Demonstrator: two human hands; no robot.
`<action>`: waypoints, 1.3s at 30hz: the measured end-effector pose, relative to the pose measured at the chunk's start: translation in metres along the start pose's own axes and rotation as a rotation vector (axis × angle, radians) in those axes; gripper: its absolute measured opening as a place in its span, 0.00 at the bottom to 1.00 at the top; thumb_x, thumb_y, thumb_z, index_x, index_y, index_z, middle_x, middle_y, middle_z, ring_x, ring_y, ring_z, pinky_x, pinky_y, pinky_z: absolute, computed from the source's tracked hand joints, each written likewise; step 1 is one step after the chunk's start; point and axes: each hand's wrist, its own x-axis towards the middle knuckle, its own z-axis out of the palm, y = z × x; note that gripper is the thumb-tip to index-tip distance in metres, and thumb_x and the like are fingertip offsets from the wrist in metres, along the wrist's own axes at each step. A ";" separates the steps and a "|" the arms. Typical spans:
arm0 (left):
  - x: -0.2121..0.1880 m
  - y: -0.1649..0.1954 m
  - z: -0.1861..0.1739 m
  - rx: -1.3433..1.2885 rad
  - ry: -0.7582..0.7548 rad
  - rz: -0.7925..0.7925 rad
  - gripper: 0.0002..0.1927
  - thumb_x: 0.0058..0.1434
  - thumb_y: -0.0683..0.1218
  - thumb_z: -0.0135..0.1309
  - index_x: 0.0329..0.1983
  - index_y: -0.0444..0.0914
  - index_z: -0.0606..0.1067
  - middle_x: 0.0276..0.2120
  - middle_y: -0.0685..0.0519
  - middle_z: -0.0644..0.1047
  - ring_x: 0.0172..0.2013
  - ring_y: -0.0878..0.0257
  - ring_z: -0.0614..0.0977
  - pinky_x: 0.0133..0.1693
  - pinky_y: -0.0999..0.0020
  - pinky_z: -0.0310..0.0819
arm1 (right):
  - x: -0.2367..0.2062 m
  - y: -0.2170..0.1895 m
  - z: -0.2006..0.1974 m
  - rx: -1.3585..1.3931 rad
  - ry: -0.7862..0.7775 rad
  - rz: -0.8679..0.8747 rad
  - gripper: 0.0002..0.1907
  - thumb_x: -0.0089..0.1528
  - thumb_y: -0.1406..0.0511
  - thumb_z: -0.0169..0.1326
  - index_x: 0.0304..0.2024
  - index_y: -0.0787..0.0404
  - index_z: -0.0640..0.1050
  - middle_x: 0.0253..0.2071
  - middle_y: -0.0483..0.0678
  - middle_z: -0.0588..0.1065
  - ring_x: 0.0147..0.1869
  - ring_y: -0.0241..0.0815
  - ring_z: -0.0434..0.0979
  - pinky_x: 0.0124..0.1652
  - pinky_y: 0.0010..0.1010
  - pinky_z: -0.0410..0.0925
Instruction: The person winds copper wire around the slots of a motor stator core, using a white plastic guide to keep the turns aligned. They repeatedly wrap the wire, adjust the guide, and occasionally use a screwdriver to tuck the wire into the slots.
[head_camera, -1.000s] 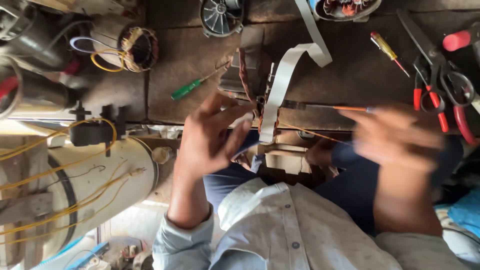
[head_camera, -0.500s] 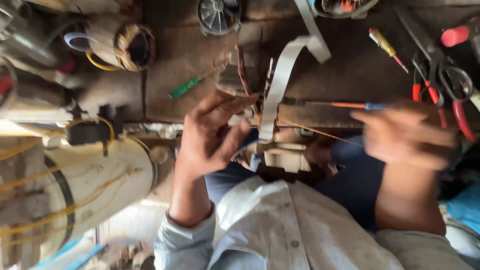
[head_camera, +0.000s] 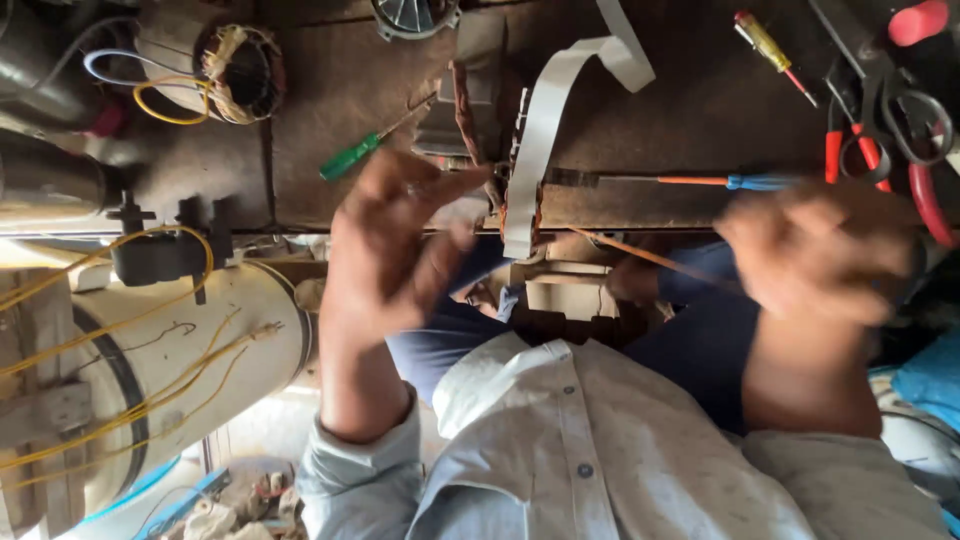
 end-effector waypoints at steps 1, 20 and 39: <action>0.002 0.014 0.008 -0.025 -0.228 -0.043 0.17 0.61 0.48 0.62 0.50 0.34 0.81 0.46 0.46 0.77 0.38 0.56 0.83 0.38 0.61 0.78 | -0.005 -0.006 -0.001 0.133 0.031 -0.037 0.14 0.69 0.57 0.52 0.54 0.51 0.80 0.54 0.60 0.78 0.42 0.43 0.83 0.41 0.37 0.80; 0.003 0.037 0.037 -0.501 -0.618 0.228 0.18 0.63 0.49 0.62 0.52 0.34 0.79 0.44 0.44 0.82 0.28 0.56 0.84 0.32 0.67 0.76 | -0.035 0.024 -0.024 -0.001 -0.244 0.165 0.08 0.65 0.65 0.56 0.40 0.64 0.82 0.51 0.59 0.79 0.38 0.39 0.82 0.37 0.31 0.76; -0.012 -0.010 0.014 0.135 -0.069 -0.014 0.07 0.66 0.42 0.56 0.45 0.37 0.79 0.45 0.42 0.78 0.39 0.51 0.82 0.40 0.62 0.76 | -0.022 0.067 -0.026 -0.548 -0.262 0.199 0.13 0.67 0.60 0.58 0.38 0.64 0.82 0.50 0.59 0.80 0.34 0.40 0.79 0.40 0.30 0.73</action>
